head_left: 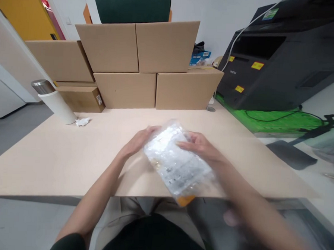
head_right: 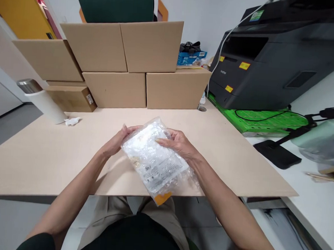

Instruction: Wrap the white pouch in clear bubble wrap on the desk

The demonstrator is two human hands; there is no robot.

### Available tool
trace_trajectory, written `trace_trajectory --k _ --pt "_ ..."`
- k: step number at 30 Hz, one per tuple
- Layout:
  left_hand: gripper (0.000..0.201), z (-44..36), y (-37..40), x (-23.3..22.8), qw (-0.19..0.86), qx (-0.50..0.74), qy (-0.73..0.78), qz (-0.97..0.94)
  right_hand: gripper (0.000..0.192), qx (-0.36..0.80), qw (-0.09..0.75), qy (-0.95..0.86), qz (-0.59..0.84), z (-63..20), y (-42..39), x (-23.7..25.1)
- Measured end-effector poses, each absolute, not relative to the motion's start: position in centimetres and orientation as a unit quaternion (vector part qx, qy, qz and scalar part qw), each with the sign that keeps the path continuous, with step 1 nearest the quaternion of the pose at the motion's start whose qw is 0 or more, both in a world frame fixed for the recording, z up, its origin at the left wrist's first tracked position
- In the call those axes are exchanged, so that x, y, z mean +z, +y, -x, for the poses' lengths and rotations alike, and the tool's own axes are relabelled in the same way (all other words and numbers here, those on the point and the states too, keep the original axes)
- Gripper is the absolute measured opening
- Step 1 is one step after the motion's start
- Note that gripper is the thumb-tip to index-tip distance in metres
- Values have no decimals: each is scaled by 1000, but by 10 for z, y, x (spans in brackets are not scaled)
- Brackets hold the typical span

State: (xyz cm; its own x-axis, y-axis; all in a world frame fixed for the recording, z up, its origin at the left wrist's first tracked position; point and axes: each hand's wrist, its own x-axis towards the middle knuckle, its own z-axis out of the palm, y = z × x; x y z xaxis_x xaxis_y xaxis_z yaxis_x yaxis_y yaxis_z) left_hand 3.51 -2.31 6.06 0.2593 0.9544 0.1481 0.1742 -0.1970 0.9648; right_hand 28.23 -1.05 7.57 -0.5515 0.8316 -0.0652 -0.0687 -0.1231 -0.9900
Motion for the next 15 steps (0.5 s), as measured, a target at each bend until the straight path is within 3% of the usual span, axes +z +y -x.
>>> trace_trajectory --k 2,5,7,10,13,15 --pt "79 -30 -31 63 597 446 357 -563 43 670 366 -543 349 -278 -8 77" --pt "72 -35 -35 55 638 525 325 -460 45 661 422 -491 379 -262 4 68" --pt "66 -40 -30 45 613 570 358 -413 46 644 447 -472 403 -250 17 54" --pt "79 -43 -12 27 561 597 465 -336 49 579 453 -492 465 -235 37 27" --pt "92 -42 7 10 468 601 558 -328 55 445 449 -569 527 -229 52 1" --pt "82 -41 14 0 399 591 588 -382 58 332 450 -639 528 -229 56 -12"
